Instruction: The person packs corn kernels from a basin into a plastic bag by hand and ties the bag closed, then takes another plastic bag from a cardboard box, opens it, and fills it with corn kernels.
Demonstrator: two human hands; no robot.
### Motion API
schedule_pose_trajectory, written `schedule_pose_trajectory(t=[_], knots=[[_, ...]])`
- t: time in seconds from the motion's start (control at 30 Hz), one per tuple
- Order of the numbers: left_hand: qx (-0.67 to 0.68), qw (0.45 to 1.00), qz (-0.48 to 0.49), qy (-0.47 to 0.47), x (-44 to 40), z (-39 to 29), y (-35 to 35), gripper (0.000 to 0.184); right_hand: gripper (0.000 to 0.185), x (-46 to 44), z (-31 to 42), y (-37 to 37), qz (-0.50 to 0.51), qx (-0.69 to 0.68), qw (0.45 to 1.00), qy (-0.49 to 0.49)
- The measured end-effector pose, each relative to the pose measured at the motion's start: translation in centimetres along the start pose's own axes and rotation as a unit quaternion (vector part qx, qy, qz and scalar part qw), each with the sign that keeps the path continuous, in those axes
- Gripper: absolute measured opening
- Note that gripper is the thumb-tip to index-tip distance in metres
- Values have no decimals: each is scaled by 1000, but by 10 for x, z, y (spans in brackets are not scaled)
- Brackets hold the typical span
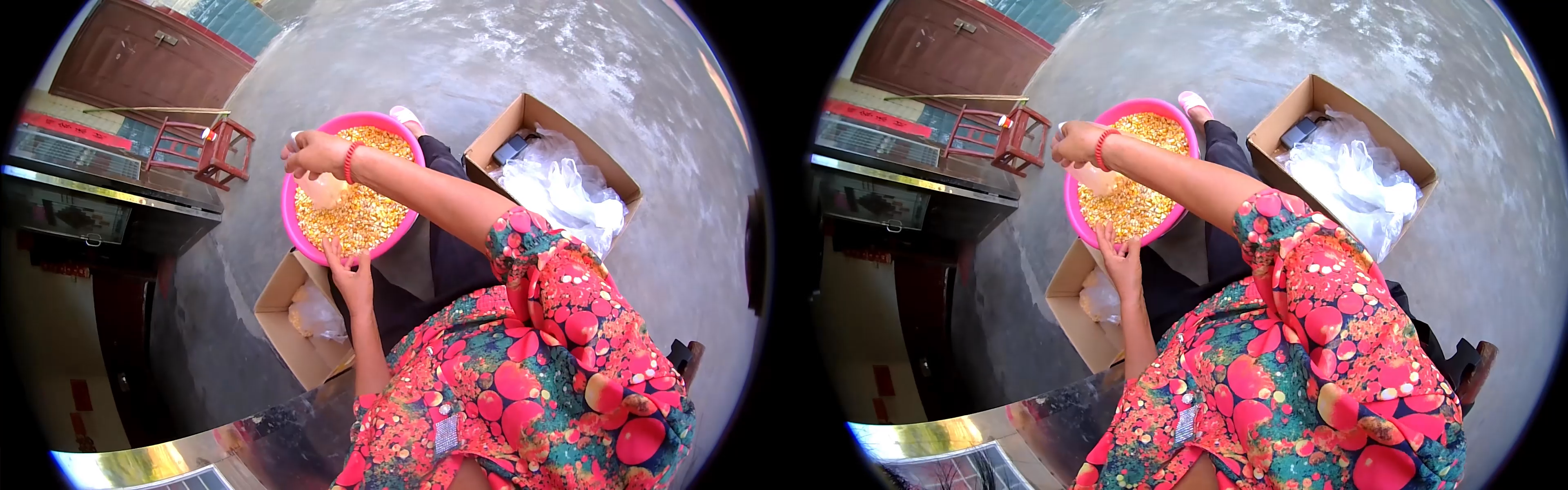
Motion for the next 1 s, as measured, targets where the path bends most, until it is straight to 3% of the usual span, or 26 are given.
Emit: schedule_pose_trajectory(t=[0.33, 0.4, 0.43, 0.6, 0.67, 0.7, 0.77, 0.83, 0.87, 0.9, 1.0], knots=[[-2, 999, -35, -18, -36, -2, 7, 96, 31, 18, 43, -40, 105, -62, 992, 35], [68, 996, 24, -51, -47, -10, -8, 102, 30, 26, 36, -46, 135, -28, 990, 21], [139, 988, 68, -20, -45, -18, -20, 107, 31, 20, 22, -45, 133, 14, 991, 4], [144, 983, 116, -21, -48, -4, -49, 102, 32, 30, 16, -53, 146, 19, 989, 3], [143, 979, 117, -85, -59, 3, -55, 97, 24, 35, 21, -70, 169, 51, 983, 42], [196, 966, 163, -45, -55, -23, -63, 89, 22, 39, 17, -83, 183, 82, 978, 59], [57, 989, 83, -108, -72, 17, -59, 77, 28, 66, 22, -103, 215, 231, 943, 105], [-134, 981, -48, -132, -57, -3, -51, 64, 31, 83, 7, -129, 186, 395, 879, 194], [-121, 984, -64, -116, -52, -2, -47, 64, 29, 95, -2, -137, 210, 443, 856, 167], [-72, 991, -60, -98, -48, 1, -44, 63, 28, 97, -23, -147, 200, 424, 869, 159], [122, 992, -22, -28, -45, 11, -34, 61, 26, 137, -3, -126, 135, 495, 854, 86]])
Point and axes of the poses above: each hand's wrist, its own x-axis away from the middle knuckle, its own y-axis out of the back of the hand, z = x × y, the point moved 8 cm from there along -x, towards the middle knuckle
